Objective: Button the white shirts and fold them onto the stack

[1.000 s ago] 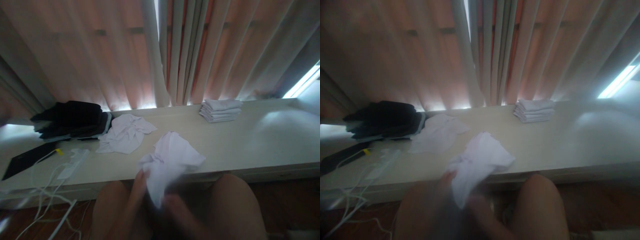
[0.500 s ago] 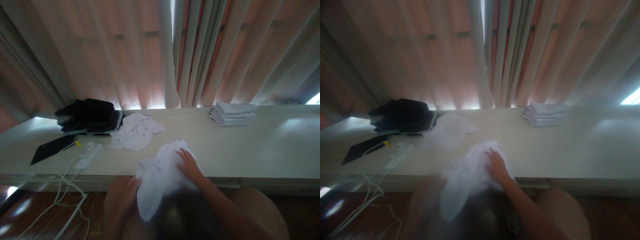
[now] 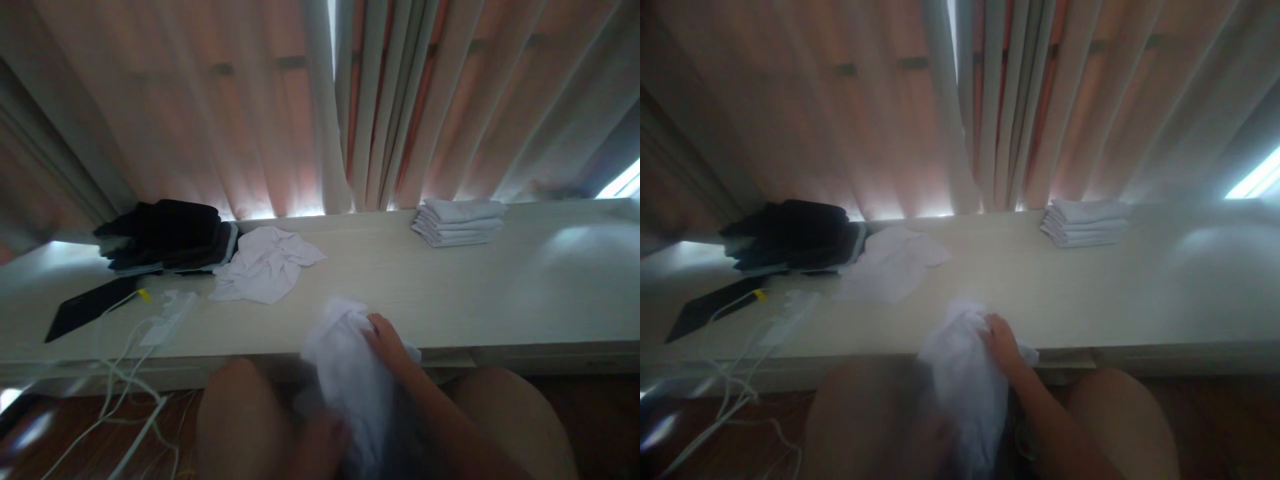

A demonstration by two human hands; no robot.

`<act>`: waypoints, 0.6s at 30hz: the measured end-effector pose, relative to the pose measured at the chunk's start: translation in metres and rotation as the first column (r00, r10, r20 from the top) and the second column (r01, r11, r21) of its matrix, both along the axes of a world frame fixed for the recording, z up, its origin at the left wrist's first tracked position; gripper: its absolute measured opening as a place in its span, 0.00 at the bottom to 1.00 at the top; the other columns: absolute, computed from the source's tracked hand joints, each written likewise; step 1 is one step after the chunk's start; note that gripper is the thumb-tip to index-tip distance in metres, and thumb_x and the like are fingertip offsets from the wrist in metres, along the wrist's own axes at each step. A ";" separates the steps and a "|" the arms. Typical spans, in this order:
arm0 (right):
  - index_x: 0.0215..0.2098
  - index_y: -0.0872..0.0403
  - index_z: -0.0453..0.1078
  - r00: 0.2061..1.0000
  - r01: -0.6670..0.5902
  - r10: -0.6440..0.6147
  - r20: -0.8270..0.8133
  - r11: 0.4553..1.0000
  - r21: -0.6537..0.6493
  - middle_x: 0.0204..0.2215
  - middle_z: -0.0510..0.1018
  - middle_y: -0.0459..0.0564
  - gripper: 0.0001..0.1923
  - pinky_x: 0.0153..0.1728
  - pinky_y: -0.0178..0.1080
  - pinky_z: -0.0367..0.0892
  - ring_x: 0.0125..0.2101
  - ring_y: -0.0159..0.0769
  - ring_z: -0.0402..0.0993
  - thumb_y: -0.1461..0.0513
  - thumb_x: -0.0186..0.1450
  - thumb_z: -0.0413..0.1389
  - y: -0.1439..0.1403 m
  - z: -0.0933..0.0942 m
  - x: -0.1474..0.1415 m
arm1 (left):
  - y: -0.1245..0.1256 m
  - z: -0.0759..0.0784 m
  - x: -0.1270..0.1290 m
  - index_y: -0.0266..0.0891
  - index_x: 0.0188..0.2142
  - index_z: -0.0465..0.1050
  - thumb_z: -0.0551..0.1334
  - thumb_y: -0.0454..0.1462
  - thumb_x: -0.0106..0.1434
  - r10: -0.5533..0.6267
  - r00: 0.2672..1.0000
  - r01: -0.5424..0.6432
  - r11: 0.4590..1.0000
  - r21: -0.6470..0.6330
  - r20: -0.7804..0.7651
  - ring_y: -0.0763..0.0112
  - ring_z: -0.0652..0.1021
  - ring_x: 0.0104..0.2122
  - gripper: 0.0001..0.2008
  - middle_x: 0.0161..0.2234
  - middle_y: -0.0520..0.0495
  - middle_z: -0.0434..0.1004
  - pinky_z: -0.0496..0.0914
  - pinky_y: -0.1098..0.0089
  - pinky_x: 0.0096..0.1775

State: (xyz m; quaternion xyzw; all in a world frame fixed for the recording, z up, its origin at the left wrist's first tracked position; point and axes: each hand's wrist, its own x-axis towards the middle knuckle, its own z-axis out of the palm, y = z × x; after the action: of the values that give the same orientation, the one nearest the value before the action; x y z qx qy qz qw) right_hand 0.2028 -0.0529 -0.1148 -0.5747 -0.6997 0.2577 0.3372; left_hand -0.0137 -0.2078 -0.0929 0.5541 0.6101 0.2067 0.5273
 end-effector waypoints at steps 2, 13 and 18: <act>0.42 0.52 0.74 0.998 -0.061 0.062 -0.019 0.998 0.032 0.43 0.78 0.54 0.12 0.51 0.46 0.65 0.46 0.44 0.71 0.58 0.64 0.53 -0.016 0.005 0.009 | 0.020 0.014 -0.002 0.45 0.43 0.76 0.56 0.52 0.62 0.146 0.988 -0.140 0.983 0.122 -0.041 0.52 0.77 0.47 0.19 0.44 0.40 0.80 0.69 0.56 0.52; 0.45 0.48 0.76 0.949 -0.293 0.316 0.020 0.851 0.436 0.44 0.79 0.53 0.12 0.46 0.42 0.71 0.46 0.39 0.74 0.63 0.70 0.51 -0.082 0.056 0.037 | 0.064 0.060 0.020 0.42 0.48 0.80 0.64 0.43 0.56 0.017 0.994 -0.048 0.958 0.284 0.112 0.50 0.77 0.51 0.20 0.49 0.42 0.80 0.69 0.56 0.55; 0.43 0.45 0.77 0.988 0.034 0.023 -0.150 0.930 0.366 0.44 0.78 0.52 0.13 0.46 0.41 0.73 0.44 0.40 0.76 0.64 0.69 0.51 -0.113 0.075 0.044 | 0.035 0.088 0.009 0.46 0.56 0.74 0.51 0.47 0.65 0.223 0.958 -0.261 0.939 0.226 0.179 0.50 0.78 0.51 0.24 0.50 0.45 0.80 0.74 0.57 0.48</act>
State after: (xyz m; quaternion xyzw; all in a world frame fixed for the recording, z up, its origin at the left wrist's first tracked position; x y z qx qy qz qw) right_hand 0.2471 -0.1664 -0.0397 -0.4820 -0.7063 0.1645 0.4917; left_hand -0.0050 -0.1725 -0.0048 0.5186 0.6015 0.3859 0.4693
